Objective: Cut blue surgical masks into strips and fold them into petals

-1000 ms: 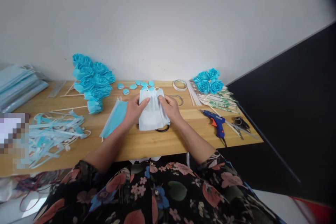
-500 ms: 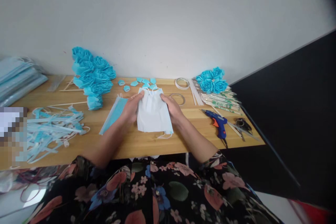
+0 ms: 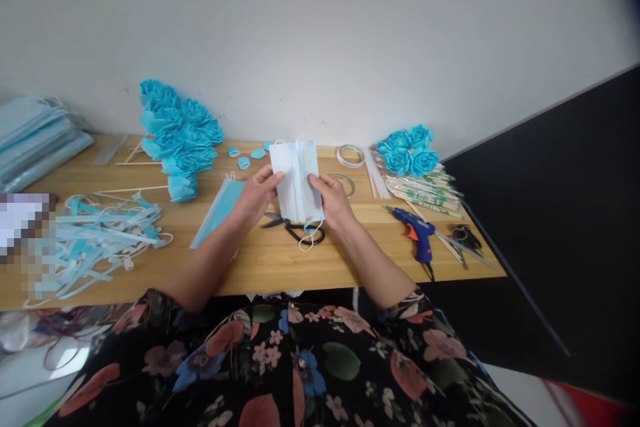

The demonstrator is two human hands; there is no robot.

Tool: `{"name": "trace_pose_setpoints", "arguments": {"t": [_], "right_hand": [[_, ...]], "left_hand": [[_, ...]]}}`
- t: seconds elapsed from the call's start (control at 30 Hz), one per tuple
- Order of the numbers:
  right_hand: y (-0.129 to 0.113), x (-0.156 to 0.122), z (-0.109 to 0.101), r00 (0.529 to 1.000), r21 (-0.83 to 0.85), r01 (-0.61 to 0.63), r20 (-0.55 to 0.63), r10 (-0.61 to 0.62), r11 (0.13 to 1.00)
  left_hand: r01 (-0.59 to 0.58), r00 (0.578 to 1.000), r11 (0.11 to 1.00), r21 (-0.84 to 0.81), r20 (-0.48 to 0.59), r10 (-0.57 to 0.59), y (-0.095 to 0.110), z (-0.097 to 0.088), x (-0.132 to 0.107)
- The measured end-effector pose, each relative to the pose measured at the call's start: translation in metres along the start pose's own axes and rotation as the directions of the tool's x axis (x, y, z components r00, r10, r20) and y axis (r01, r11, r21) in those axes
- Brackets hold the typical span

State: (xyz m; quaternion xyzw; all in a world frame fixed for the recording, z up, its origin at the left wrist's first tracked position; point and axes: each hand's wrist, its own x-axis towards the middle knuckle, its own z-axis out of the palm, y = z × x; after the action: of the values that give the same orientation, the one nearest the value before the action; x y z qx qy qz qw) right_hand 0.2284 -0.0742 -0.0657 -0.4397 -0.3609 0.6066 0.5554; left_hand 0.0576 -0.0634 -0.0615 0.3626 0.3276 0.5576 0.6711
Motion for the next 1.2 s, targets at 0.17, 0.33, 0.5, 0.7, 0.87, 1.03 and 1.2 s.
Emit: {"name": "trace_pose_setpoints", "arguments": {"t": [0.17, 0.33, 0.5, 0.7, 0.87, 1.03, 1.2], "right_hand": [[0.002, 0.002, -0.001, 0.998, 0.039, -0.018, 0.069, 0.015, 0.999], [0.003, 0.000, -0.001, 0.996, -0.020, -0.017, 0.090, 0.018, 1.000], [0.002, -0.002, 0.001, 0.996, -0.064, 0.025, 0.084, -0.020, 0.998], [0.003, -0.005, 0.003, 0.993, -0.105, 0.027, 0.121, -0.015, 0.994], [0.004, -0.003, 0.002, 0.996, -0.163, 0.050, 0.081, -0.037, 0.985], [0.003, 0.000, -0.004, 0.962, -0.385, 0.239, -0.028, -0.270, 0.892], [-0.002, -0.002, -0.004, 0.892, -0.582, 0.351, -0.032, -0.452, 0.734]], "left_hand": [[0.053, 0.998, 0.993, 0.110, 0.032, -0.057, -0.005, -0.001, -0.001], [0.001, 0.999, 0.988, 0.157, -0.050, 0.006, -0.004, -0.008, 0.004], [0.023, 0.999, 0.975, 0.223, -0.032, -0.017, -0.002, -0.007, 0.001], [0.197, 0.980, 0.961, 0.196, -0.043, -0.192, 0.002, -0.001, -0.004], [0.196, 0.978, 0.960, 0.202, -0.104, -0.179, 0.005, -0.003, -0.003], [0.064, 0.983, 0.971, 0.229, -0.182, -0.022, 0.001, -0.008, 0.001], [-0.037, 0.963, 0.915, 0.402, -0.229, 0.140, -0.004, -0.010, 0.001]]}}
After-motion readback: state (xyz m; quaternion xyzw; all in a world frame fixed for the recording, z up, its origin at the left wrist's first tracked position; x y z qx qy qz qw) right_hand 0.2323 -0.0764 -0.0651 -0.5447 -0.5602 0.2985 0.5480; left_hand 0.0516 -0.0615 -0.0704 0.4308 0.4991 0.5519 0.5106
